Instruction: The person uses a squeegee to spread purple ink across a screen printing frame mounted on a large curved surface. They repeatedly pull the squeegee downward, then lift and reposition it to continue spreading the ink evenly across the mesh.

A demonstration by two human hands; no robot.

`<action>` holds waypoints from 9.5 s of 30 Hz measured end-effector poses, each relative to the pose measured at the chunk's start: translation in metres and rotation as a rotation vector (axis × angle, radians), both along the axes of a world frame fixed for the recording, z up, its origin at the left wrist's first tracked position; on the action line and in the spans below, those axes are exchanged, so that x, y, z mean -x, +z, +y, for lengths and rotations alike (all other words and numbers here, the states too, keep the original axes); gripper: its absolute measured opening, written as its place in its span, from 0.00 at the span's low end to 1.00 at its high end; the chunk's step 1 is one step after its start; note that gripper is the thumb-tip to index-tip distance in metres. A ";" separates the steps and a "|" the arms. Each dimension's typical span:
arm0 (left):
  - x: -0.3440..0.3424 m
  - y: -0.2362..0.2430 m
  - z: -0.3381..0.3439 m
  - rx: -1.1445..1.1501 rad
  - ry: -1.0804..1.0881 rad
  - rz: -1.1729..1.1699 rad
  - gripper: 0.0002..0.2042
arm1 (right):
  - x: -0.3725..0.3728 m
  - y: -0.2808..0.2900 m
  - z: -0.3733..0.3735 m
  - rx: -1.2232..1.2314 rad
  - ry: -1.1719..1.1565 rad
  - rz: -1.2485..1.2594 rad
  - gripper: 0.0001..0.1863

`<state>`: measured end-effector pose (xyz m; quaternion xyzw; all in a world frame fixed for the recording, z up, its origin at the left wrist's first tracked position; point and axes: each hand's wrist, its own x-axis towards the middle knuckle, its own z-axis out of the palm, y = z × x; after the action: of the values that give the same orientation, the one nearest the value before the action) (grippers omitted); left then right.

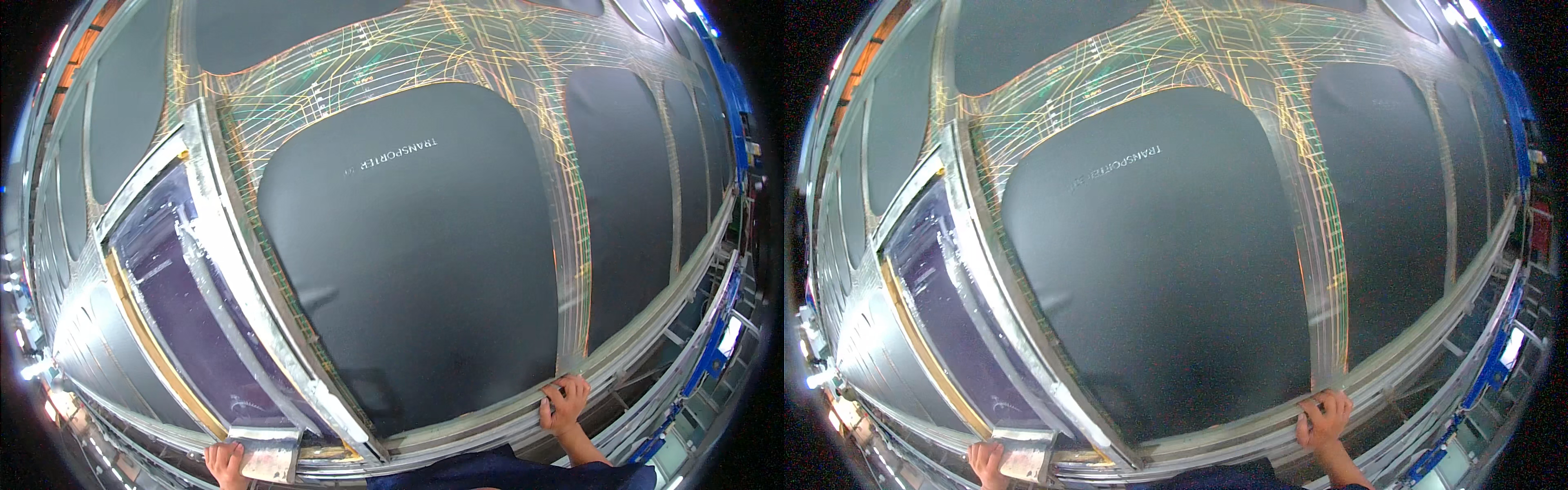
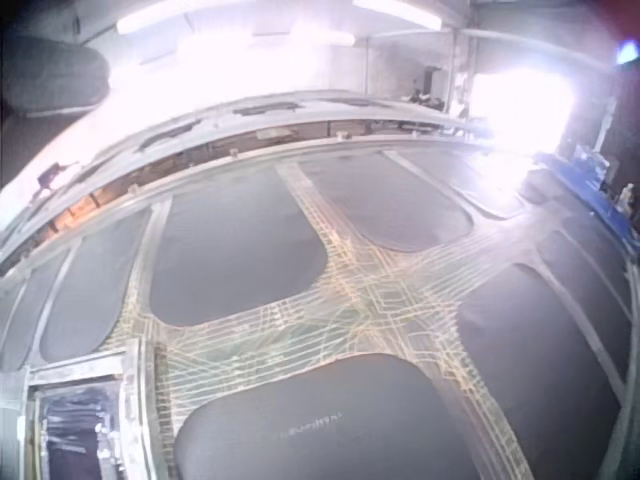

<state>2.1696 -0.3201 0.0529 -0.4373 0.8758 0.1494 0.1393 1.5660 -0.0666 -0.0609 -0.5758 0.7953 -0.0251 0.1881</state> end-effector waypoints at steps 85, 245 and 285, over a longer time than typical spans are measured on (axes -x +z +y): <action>0.000 -0.054 -0.217 0.213 0.111 0.405 0.08 | -0.353 0.043 -0.433 0.250 0.615 -0.231 0.07; -0.687 -0.018 -0.509 0.249 0.047 0.308 0.13 | -1.046 0.086 -0.724 0.178 0.654 -0.022 0.17; -0.922 0.013 -0.127 0.324 0.065 0.408 0.20 | -1.153 0.066 -0.434 0.572 -0.408 -0.591 0.16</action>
<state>3.0914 -0.4468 0.0661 -0.4427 0.8838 0.0968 -0.1167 2.7190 -0.5002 0.0047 -0.4044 0.7657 -0.4432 0.2317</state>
